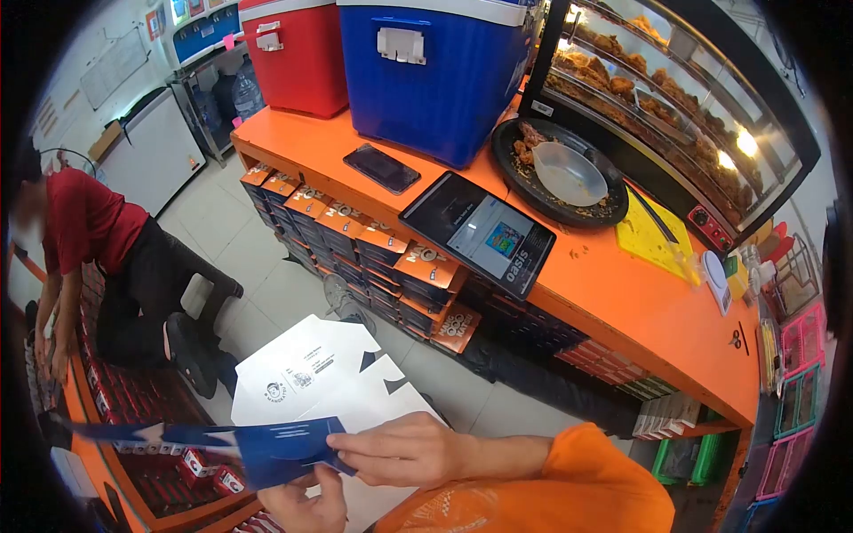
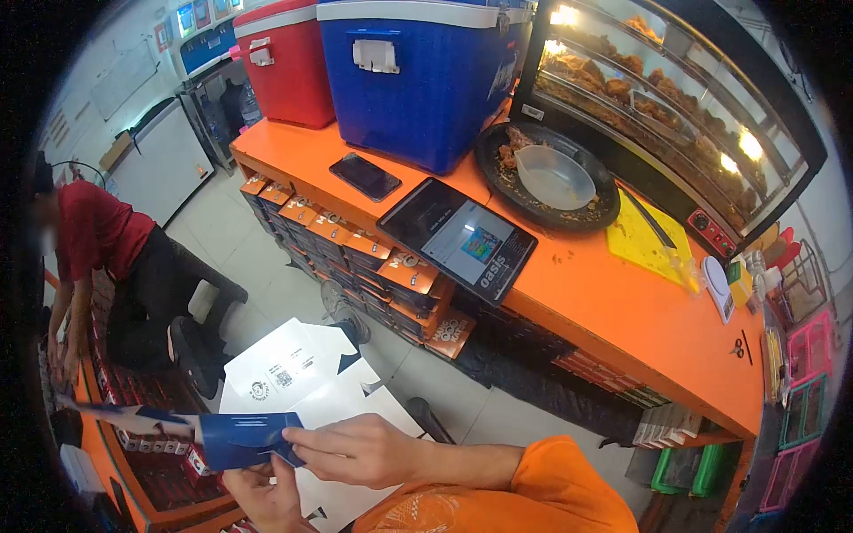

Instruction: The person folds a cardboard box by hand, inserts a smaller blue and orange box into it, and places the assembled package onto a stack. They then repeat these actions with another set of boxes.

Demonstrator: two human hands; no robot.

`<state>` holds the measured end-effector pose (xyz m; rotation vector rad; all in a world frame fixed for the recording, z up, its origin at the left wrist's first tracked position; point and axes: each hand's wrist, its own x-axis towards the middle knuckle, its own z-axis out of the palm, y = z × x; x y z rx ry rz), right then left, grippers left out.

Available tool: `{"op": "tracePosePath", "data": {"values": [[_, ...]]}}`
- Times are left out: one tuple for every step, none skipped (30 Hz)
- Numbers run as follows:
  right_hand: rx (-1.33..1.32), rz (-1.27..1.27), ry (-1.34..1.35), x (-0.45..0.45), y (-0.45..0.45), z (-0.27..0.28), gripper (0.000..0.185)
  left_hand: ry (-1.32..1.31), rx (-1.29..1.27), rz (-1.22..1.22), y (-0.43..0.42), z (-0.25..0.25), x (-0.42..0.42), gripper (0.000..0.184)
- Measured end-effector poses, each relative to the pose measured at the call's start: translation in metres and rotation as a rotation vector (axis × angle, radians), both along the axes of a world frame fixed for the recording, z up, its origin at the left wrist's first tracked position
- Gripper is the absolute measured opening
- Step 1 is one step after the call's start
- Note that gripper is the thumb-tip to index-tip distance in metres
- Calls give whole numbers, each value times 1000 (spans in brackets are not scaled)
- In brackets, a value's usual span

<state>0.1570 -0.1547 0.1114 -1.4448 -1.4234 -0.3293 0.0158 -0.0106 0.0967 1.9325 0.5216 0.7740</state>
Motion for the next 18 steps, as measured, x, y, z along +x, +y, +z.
{"op": "tracePosePath", "data": {"values": [[0, 0, 2, 0, 0, -2, 22, -22, -35, 12, 3, 3, 1, 40], [7, 19, -17, -1, 0, -4, 22, -45, -70, 27, 4, 6, 2, 38], [14, 40, -37, -1, 0, -6, 22, -102, -30, 20, 1, 9, 5, 37], [14, 44, -37, 0, 0, -6, 22, -102, -30, 25, 1, 14, 6, 37], [11, 42, -94, 1, 0, -6, 22, -55, -35, 11, 1, 18, 7, 37], [8, 39, -151, 2, -1, -6, 21, -9, -41, -5, 1, 20, 8, 37], [7, 38, -149, 3, -1, -5, 21, -7, -42, -5, -4, 20, 10, 37], [-5, 12, -129, 3, -1, -3, 20, 24, 9, 3, -11, 20, 13, 36], [-16, -11, -113, 4, -1, -3, 19, 49, 61, 13, -15, 20, 15, 35], [-16, -11, -112, 2, -2, -4, 19, 50, 61, 13, -15, 20, 14, 35], [-38, -68, -14, -1, -2, -7, 21, 159, 329, -46, -15, 20, 12, 32], [-61, -125, 85, -3, -2, -9, 24, 269, 596, -105, -15, 20, 11, 30], [-158, -120, 167, -2, -5, -3, 24, 254, 509, -63, -19, 18, 12, 26], [-157, -118, 166, 0, -3, -4, 24, 254, 510, -62, -18, 18, 13, 26], [-70, -94, 136, 3, 1, -7, 23, 224, 388, -29, -17, 20, 15, 26], [17, -71, 104, 4, 3, -9, 23, 193, 266, 2, -16, 22, 16, 25], [16, -71, 103, 6, 1, -8, 23, 232, 778, -37, -2, 19, 2, 31], [-20, 11, 47, 6, -3, -7, 20, 69, 97, 27, 4, 1, 1, 39]]}}
